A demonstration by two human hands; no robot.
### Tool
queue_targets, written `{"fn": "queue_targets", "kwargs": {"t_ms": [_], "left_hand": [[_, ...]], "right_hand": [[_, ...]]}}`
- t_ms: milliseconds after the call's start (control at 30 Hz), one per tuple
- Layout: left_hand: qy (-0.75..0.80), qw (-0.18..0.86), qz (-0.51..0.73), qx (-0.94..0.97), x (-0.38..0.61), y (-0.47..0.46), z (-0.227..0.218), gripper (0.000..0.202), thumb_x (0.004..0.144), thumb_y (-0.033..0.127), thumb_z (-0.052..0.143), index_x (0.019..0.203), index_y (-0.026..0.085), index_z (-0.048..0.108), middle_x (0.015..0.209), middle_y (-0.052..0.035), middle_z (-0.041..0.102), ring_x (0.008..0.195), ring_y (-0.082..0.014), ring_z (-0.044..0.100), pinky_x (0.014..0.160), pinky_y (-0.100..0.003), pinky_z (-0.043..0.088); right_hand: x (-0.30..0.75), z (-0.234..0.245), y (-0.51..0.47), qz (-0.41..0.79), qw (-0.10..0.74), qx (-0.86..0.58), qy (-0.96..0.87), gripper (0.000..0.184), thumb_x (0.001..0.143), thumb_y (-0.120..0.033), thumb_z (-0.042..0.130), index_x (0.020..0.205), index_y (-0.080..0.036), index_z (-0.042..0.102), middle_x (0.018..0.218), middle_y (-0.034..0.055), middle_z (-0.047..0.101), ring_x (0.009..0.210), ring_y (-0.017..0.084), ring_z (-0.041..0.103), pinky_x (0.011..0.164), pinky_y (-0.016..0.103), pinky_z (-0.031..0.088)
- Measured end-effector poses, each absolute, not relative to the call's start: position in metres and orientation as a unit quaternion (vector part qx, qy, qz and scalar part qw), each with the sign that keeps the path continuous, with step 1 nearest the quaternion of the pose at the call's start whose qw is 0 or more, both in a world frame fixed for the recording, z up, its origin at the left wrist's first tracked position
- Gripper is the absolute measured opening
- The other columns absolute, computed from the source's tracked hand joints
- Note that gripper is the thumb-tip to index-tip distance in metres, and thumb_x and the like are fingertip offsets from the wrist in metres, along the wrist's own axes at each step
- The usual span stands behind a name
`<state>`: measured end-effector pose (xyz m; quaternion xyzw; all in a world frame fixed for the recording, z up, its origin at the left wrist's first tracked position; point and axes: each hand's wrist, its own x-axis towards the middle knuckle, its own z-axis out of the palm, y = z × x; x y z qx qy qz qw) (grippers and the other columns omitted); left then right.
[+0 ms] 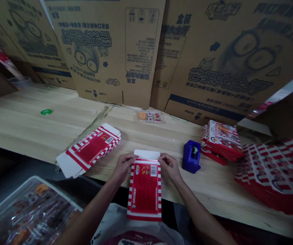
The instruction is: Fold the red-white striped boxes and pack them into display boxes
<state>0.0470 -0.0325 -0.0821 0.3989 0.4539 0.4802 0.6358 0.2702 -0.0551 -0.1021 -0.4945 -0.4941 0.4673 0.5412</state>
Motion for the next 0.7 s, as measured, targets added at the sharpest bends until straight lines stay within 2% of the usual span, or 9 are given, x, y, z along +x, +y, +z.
{"fn": "queue_targets", "kwargs": {"t_ms": [33,100,167,267,367,433,500,600,700], "left_hand": [[0.456,0.633,0.485,0.395,0.048,-0.030,-0.083,0.021,0.060,0.029,0.074,0.073,0.012,0.070,0.068,-0.0023,0.067,0.061,-0.0126,0.058,0.058,-0.023,0.044],[0.459,0.625,0.494,0.395,0.049,-0.026,-0.085,0.022,0.059,0.025,0.071,0.078,0.015,0.065,0.063,0.0028,0.061,0.055,-0.0100,0.054,0.055,-0.021,0.042],[0.457,0.614,0.493,0.413,0.049,-0.023,-0.086,0.028,0.060,0.023,0.068,0.087,0.017,0.063,0.058,0.0066,0.054,0.052,-0.0086,0.051,0.053,-0.019,0.040],[0.447,0.600,0.453,0.486,0.047,-0.019,-0.086,0.030,0.063,0.025,0.066,0.091,0.015,0.066,0.061,0.0038,0.057,0.055,-0.0104,0.053,0.055,-0.021,0.042],[0.442,0.572,0.408,0.558,0.044,-0.017,-0.086,0.021,0.067,0.030,0.064,0.076,0.012,0.070,0.072,-0.0043,0.066,0.065,-0.0152,0.058,0.061,-0.024,0.044],[0.448,0.542,0.394,0.592,0.043,-0.016,-0.085,0.019,0.069,0.031,0.063,0.070,0.013,0.069,0.073,-0.0049,0.066,0.069,-0.0161,0.058,0.064,-0.024,0.043],[0.453,0.514,0.381,0.621,0.042,-0.016,-0.083,0.022,0.071,0.034,0.062,0.060,0.014,0.064,0.065,-0.0021,0.061,0.064,-0.0139,0.054,0.061,-0.023,0.040],[0.460,0.486,0.359,0.650,0.042,-0.018,-0.076,0.040,0.078,0.041,0.055,0.048,0.016,0.047,0.053,0.0025,0.044,0.053,-0.0097,0.040,0.052,-0.022,0.030],[0.467,0.471,0.339,0.668,0.045,-0.017,-0.065,0.045,0.080,0.045,0.049,0.047,0.018,0.036,0.051,0.0046,0.031,0.051,-0.0085,0.031,0.050,-0.023,0.024]], "right_hand": [[0.269,-0.100,-0.054,0.473,0.548,-0.497,-0.480,0.018,0.075,-0.035,0.069,0.082,-0.021,0.060,0.082,0.0003,0.061,0.071,0.014,0.056,0.063,0.024,0.045],[0.268,-0.098,-0.054,0.486,0.549,-0.499,-0.462,0.031,0.074,-0.034,0.070,0.101,-0.024,0.058,0.079,-0.0016,0.059,0.067,0.013,0.055,0.060,0.023,0.045],[0.269,-0.097,-0.054,0.497,0.528,-0.497,-0.477,0.035,0.074,-0.034,0.069,0.106,-0.022,0.060,0.082,0.0001,0.062,0.071,0.014,0.057,0.063,0.024,0.046],[0.273,-0.098,-0.054,0.493,0.489,-0.506,-0.511,0.022,0.077,-0.036,0.066,0.091,-0.019,0.066,0.080,0.0020,0.065,0.073,0.016,0.058,0.066,0.025,0.046],[0.275,-0.104,-0.054,0.466,0.484,-0.517,-0.531,0.018,0.079,-0.037,0.064,0.080,-0.018,0.063,0.072,0.0000,0.062,0.066,0.014,0.055,0.062,0.024,0.044],[0.276,-0.106,-0.057,0.440,0.476,-0.525,-0.551,0.020,0.083,-0.037,0.061,0.076,-0.018,0.061,0.069,-0.0004,0.060,0.065,0.014,0.054,0.060,0.023,0.042],[0.275,-0.106,-0.061,0.419,0.463,-0.528,-0.575,0.022,0.087,-0.038,0.056,0.077,-0.018,0.061,0.072,0.0003,0.060,0.067,0.014,0.054,0.061,0.023,0.042],[0.276,-0.100,-0.065,0.416,0.438,-0.515,-0.608,0.024,0.089,-0.039,0.053,0.082,-0.018,0.062,0.078,0.0021,0.063,0.071,0.014,0.056,0.064,0.023,0.043],[0.279,-0.090,-0.058,0.390,0.405,-0.541,-0.626,0.027,0.085,-0.042,0.059,0.075,-0.017,0.059,0.067,-0.0001,0.059,0.062,0.013,0.053,0.056,0.022,0.039]]}}
